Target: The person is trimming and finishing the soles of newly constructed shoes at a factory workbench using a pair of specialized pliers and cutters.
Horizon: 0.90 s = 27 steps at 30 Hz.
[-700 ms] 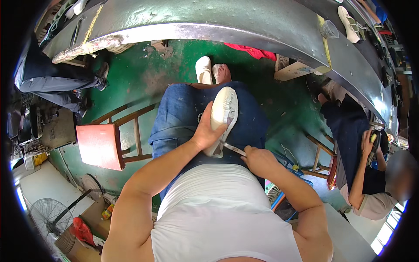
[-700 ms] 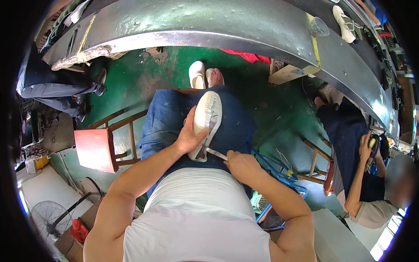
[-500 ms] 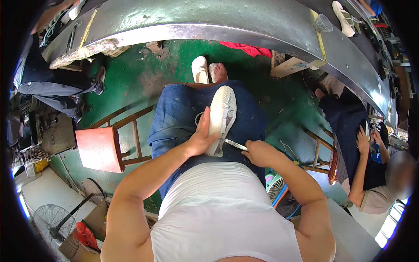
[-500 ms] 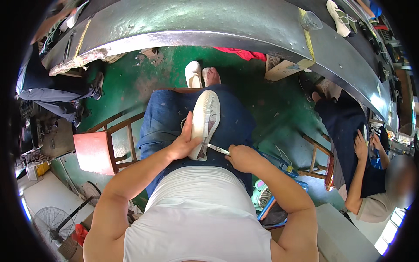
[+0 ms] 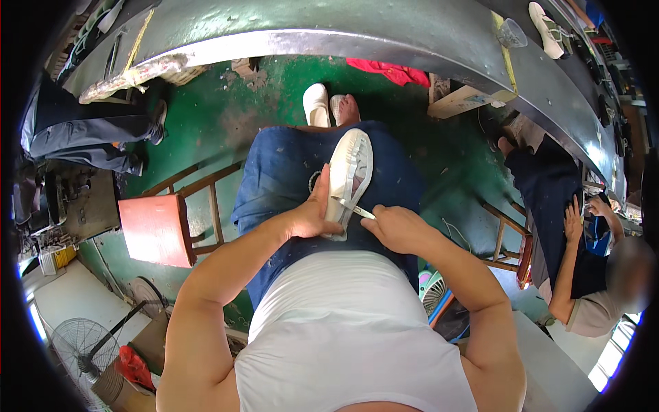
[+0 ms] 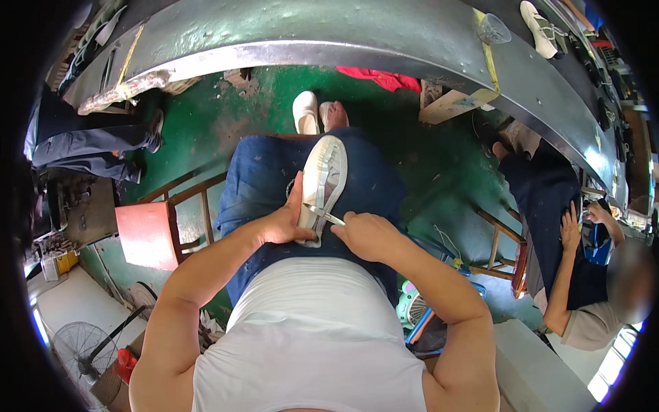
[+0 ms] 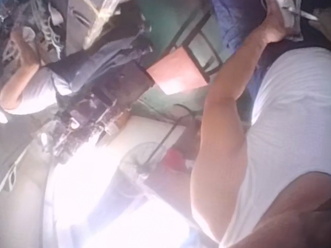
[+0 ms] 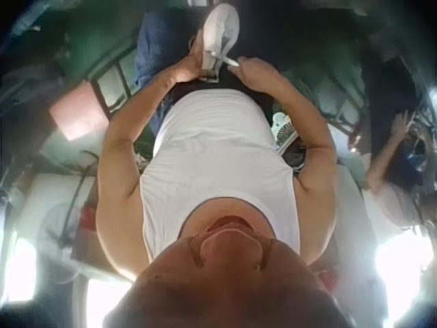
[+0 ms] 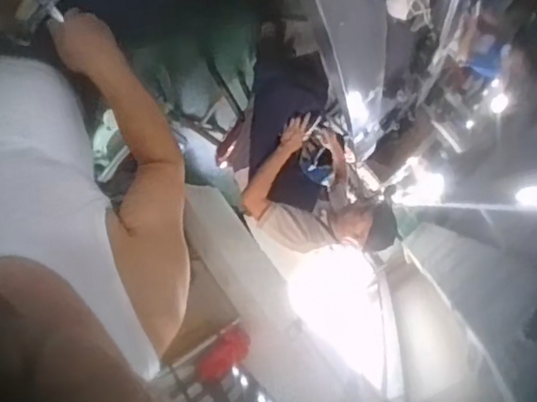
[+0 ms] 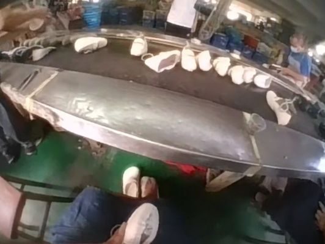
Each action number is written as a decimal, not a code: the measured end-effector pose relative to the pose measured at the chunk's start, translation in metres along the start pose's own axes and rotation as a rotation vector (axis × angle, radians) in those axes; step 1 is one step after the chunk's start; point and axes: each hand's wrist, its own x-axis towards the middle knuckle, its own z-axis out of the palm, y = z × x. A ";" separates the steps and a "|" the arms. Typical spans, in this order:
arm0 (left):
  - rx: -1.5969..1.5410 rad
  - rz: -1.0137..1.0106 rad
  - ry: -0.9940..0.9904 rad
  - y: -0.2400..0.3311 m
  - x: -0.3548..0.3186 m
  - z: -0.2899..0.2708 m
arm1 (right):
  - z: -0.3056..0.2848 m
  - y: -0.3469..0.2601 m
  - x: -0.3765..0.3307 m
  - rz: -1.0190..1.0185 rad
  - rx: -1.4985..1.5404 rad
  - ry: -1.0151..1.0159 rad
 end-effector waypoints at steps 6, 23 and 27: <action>-0.041 0.058 0.006 0.005 0.003 -0.002 | -0.012 0.025 0.045 -0.001 0.279 0.297; -1.157 0.309 0.081 0.074 -0.014 -0.042 | 0.001 0.019 -0.041 0.013 -0.073 0.211; -1.199 0.245 0.218 0.085 0.009 -0.038 | 0.012 0.009 -0.047 -0.123 -0.171 0.385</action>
